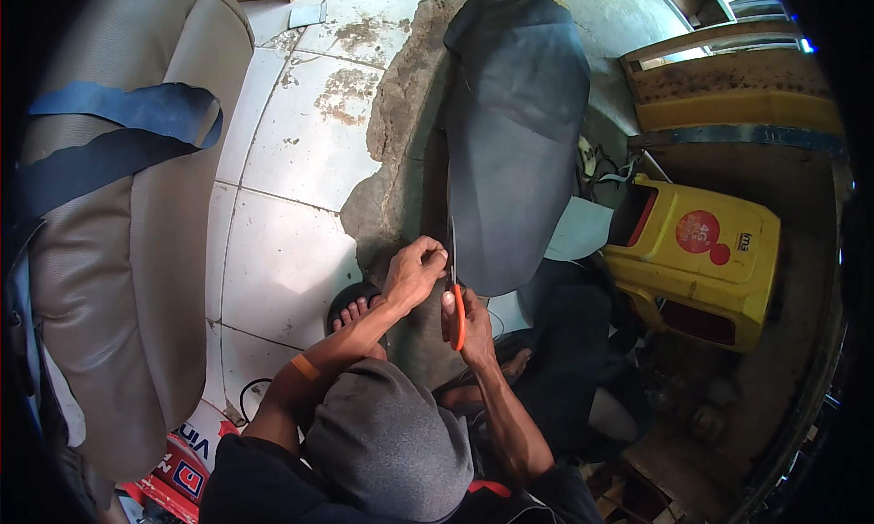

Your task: The person cuts a piece of black fabric using scissors, following a white paper template placed on the floor. They then fit the cut fabric onto a yellow foam seat cushion, trim the edges, and adjust the fit.

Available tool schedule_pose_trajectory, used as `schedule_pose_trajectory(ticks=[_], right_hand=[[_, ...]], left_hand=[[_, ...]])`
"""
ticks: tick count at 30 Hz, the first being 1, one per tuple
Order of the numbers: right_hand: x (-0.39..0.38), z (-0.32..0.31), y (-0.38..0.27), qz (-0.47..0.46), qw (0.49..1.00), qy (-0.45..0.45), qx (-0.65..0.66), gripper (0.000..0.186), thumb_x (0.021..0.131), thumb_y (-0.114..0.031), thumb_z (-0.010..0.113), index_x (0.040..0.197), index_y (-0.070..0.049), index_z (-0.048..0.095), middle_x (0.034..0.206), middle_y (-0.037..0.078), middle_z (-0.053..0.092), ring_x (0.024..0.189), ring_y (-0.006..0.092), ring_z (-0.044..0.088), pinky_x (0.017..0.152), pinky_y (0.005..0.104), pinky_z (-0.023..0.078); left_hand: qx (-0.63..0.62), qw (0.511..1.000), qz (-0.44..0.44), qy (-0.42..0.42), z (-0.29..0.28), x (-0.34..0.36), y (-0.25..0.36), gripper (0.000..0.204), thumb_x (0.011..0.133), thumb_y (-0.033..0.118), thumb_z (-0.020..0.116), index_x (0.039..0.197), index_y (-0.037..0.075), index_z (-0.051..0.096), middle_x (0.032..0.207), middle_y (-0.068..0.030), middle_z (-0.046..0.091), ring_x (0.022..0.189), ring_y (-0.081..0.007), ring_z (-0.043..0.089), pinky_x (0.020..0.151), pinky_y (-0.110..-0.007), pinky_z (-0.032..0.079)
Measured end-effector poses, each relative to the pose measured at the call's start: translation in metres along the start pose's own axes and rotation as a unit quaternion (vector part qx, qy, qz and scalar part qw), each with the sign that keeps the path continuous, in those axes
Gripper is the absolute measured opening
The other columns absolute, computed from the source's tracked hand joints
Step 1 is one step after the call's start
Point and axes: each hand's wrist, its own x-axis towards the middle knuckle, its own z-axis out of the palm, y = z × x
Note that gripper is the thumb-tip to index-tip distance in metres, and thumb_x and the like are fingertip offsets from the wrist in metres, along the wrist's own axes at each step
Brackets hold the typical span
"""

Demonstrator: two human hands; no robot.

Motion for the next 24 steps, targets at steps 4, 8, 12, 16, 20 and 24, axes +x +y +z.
schedule_pose_trajectory(ticks=[4, 8, 12, 16, 20, 24], right_hand=[[0.002, -0.001, -0.006, -0.002, 1.0, 0.011, -0.018, 0.055, 0.096, -0.059, 0.068, 0.093, -0.006, 0.053, 0.063, -0.001, 0.051, 0.05, 0.0083, 0.05, 0.045, 0.0255, 0.042], [-0.002, 0.0, -0.013, 0.007, 1.0, 0.009, -0.019, 0.055, 0.095, -0.059, 0.07, 0.092, -0.007, 0.053, 0.064, -0.001, 0.051, 0.05, 0.0083, 0.051, 0.046, 0.0253, 0.043], [0.001, 0.004, -0.026, -0.014, 1.0, 0.004, -0.02, 0.055, 0.1, -0.06, 0.062, 0.093, -0.006, 0.053, 0.061, -0.001, 0.049, 0.047, 0.0091, 0.047, 0.045, 0.0251, 0.039], [0.008, 0.003, -0.037, -0.018, 1.0, 0.001, -0.013, 0.054, 0.101, -0.06, 0.06, 0.09, -0.007, 0.052, 0.062, 0.0, 0.049, 0.048, 0.0093, 0.047, 0.045, 0.025, 0.039], [0.009, 0.005, -0.036, -0.014, 1.0, 0.001, -0.02, 0.053, 0.101, -0.058, 0.06, 0.092, -0.006, 0.053, 0.063, 0.0, 0.049, 0.048, 0.0091, 0.047, 0.045, 0.0252, 0.04], [0.016, 0.003, -0.039, -0.018, 1.0, -0.001, -0.006, 0.053, 0.103, -0.057, 0.058, 0.093, -0.005, 0.054, 0.063, -0.001, 0.049, 0.048, 0.0093, 0.048, 0.045, 0.0255, 0.04]], left_hand=[[0.053, 0.998, 0.028, -0.019, -0.004, 0.003, -0.003, 0.024, 0.099, 0.023, 0.063, 0.103, 0.0, 0.068, 0.081, -0.0085, 0.071, 0.074, -0.015, 0.068, 0.072, -0.032, 0.054], [0.062, 0.997, 0.034, -0.028, -0.006, 0.002, 0.0, 0.024, 0.098, 0.024, 0.063, 0.103, 0.001, 0.068, 0.08, -0.0084, 0.07, 0.071, -0.015, 0.064, 0.07, -0.034, 0.051], [0.082, 0.994, 0.048, -0.046, -0.012, 0.003, -0.003, 0.022, 0.096, 0.022, 0.063, 0.102, 0.001, 0.067, 0.078, -0.0068, 0.069, 0.07, -0.0136, 0.061, 0.069, -0.033, 0.05], [0.078, 0.994, 0.04, -0.058, -0.012, 0.001, 0.004, 0.02, 0.096, 0.02, 0.062, 0.101, 0.002, 0.067, 0.079, -0.0062, 0.068, 0.072, -0.013, 0.06, 0.07, -0.033, 0.049], [0.084, 0.994, 0.029, -0.065, -0.014, -0.001, 0.008, 0.02, 0.096, 0.02, 0.062, 0.101, 0.002, 0.067, 0.083, -0.0073, 0.07, 0.076, -0.0143, 0.062, 0.073, -0.034, 0.05], [0.099, 0.992, 0.044, -0.066, -0.015, -0.002, 0.01, 0.02, 0.096, 0.021, 0.062, 0.101, 0.002, 0.067, 0.087, -0.01, 0.071, 0.081, -0.0181, 0.065, 0.078, -0.036, 0.05]])
